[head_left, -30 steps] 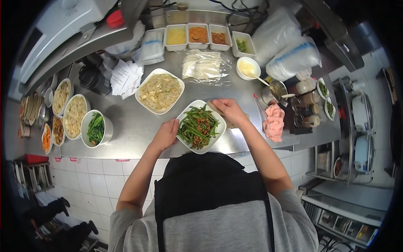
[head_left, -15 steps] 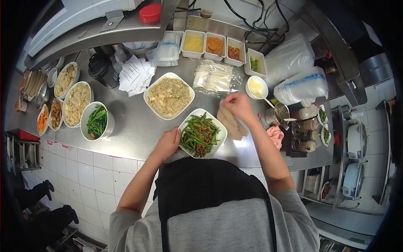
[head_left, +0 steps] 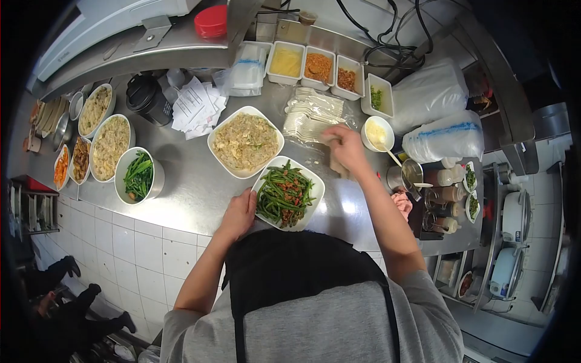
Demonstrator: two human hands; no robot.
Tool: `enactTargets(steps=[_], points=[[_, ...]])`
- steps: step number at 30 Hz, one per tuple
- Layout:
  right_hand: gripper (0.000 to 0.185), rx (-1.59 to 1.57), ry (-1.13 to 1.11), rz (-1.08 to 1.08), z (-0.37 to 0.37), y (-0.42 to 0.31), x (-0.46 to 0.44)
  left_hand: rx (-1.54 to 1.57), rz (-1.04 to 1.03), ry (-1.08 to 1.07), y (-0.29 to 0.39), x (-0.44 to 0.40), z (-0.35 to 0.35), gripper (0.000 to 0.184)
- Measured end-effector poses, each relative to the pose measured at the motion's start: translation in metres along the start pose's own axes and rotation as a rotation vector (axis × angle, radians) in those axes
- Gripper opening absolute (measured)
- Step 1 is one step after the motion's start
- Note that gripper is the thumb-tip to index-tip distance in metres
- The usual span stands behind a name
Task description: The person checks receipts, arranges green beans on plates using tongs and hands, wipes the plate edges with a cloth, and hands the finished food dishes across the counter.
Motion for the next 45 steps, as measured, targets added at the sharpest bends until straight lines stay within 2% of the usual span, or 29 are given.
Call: enactTargets(steps=[2, 3, 4, 7, 10, 13, 14, 17, 20, 23, 26, 29, 30, 33, 35, 36, 37, 39, 40, 42, 45], points=[[0.031, 0.102, -0.076, 0.374, -0.022, -0.006, 0.014, -0.046, -0.106, 0.068, -0.005, -0.001, -0.003, 0.030], [0.032, 0.157, -0.115, 0.563, -0.028, -0.006, 0.023, -0.044, -0.071, 0.045, -0.007, 0.000, -0.003, 0.030], [0.038, 0.130, -0.300, 0.460, -0.030, 0.001, 0.031, -0.041, -0.035, 0.023, -0.006, 0.001, -0.002, 0.030], [0.042, -0.068, -0.484, -0.036, -0.019, 0.049, 0.034, -0.031, 0.037, 0.013, -0.009, 0.007, -0.002, 0.030], [0.041, -0.323, -0.249, -0.119, 0.004, 0.002, 0.029, -0.014, 0.023, 0.054, -0.011, 0.018, -0.001, 0.030], [0.042, 0.089, -0.214, 0.282, -0.014, -0.001, 0.057, 0.018, 0.072, 0.068, -0.013, 0.033, 0.001, 0.031], [0.044, 0.152, -0.238, 0.277, -0.013, 0.002, 0.065, 0.031, 0.104, 0.071, -0.014, 0.038, 0.002, 0.031], [0.047, -0.133, -0.519, 0.248, -0.007, 0.042, 0.079, 0.057, 0.161, 0.101, -0.020, 0.054, 0.005, 0.031], [0.042, -0.301, -0.344, 0.015, 0.013, 0.040, 0.070, 0.098, 0.203, 0.137, -0.036, 0.067, 0.005, 0.033], [0.038, -0.287, -0.030, 0.105, 0.006, -0.010, 0.033, 0.151, 0.274, 0.133, -0.031, 0.073, 0.014, 0.035], [0.038, 0.034, 0.028, 0.392, -0.039, -0.014, 0.031, 0.207, 0.299, 0.060, -0.036, 0.075, 0.015, 0.039], [0.040, -0.049, -0.412, -0.045, -0.021, -0.003, 0.017, 0.231, 0.339, 0.038, -0.022, 0.073, 0.030, 0.042], [0.039, -0.085, -0.321, -0.132, -0.012, -0.001, 0.015, 0.230, 0.354, 0.036, -0.019, 0.074, 0.035, 0.043], [0.037, -0.166, 0.020, 0.111, -0.005, -0.011, 0.009, -0.085, 0.095, 0.232, -0.026, 0.057, 0.063, 0.040], [0.033, 0.050, 0.123, 0.344, -0.037, -0.004, 0.027, -0.141, -0.011, 0.379, 0.017, 0.037, 0.079, 0.033], [0.032, 0.083, 0.076, 0.349, -0.040, -0.005, 0.033, -0.077, -0.020, 0.388, 0.051, 0.027, 0.082, 0.029], [0.031, 0.115, 0.028, 0.354, -0.042, -0.005, 0.038, -0.093, -0.166, 0.381, 0.067, 0.013, 0.077, 0.028], [0.032, 0.026, -0.269, 0.147, -0.021, -0.007, 0.040, -0.138, -0.468, 0.348, 0.099, -0.018, 0.061, 0.029], [0.032, 0.040, -0.240, 0.145, -0.008, -0.007, 0.043, -0.170, -0.620, 0.316, 0.116, -0.032, 0.048, 0.030], [0.032, 0.066, -0.182, 0.137, 0.013, -0.005, 0.049, -0.253, -0.624, 0.123, 0.125, -0.067, 0.012, 0.042], [0.038, 0.194, -0.219, 0.129, 0.007, 0.003, 0.083, -0.724, -0.637, 0.005, 0.108, -0.116, -0.043, 0.072]])
Point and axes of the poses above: each hand's wrist, its own x-axis away from the middle knuckle, its own z-axis out of the back of the hand, y = z × x, the point moved 4 cm from there along -x, towards the middle knuckle, and after that the axes turned 7 degrees about y, right-handed, at the moved point
